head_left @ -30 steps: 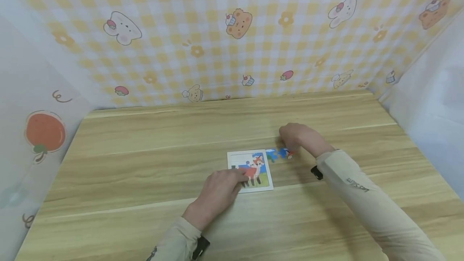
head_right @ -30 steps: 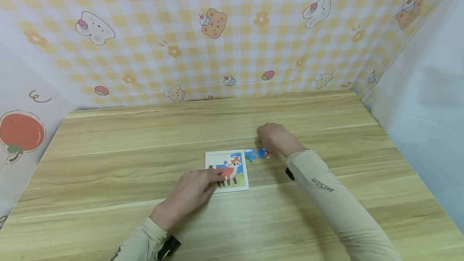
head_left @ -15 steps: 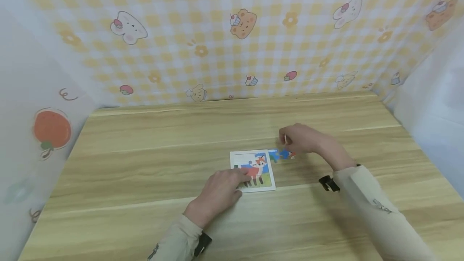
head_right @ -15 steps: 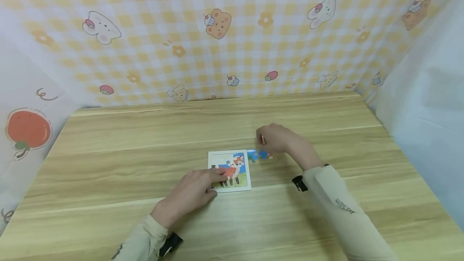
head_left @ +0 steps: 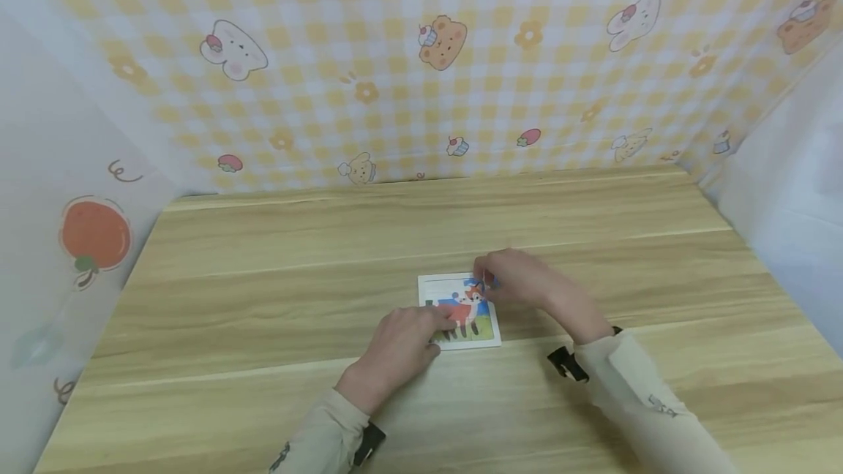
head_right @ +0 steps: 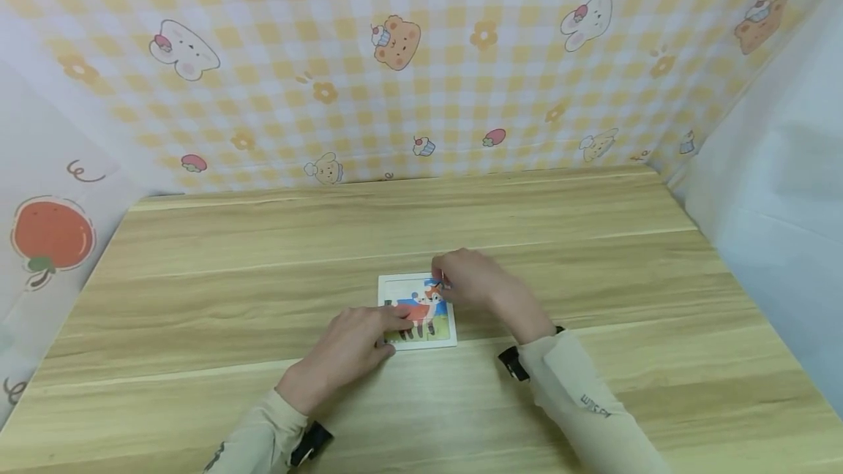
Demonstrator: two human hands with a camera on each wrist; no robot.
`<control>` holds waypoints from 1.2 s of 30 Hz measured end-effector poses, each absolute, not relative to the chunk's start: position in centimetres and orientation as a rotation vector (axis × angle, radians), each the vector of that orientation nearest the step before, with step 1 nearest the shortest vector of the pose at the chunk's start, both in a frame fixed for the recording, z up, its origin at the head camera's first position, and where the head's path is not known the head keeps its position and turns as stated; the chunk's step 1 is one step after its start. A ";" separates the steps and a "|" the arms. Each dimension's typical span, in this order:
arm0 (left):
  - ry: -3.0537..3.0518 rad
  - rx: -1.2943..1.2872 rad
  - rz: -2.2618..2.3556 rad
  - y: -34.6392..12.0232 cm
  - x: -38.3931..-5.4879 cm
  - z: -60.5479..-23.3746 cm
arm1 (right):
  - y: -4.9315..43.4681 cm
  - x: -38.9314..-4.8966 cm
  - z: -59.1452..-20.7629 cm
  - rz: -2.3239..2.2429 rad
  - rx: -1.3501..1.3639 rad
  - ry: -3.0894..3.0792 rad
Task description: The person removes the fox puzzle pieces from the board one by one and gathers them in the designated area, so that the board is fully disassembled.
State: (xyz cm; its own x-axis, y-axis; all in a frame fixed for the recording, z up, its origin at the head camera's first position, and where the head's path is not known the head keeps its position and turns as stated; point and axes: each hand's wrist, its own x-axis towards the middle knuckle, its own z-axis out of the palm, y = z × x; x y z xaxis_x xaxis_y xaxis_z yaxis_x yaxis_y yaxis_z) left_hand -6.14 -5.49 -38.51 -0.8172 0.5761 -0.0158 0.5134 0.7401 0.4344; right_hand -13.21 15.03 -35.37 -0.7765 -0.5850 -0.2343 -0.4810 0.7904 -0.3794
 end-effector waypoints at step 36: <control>2.778 0.851 0.603 -5.2 -6.2 -38.1 | 13.7 -12.2 -36.7 -0.477 -0.580 2.753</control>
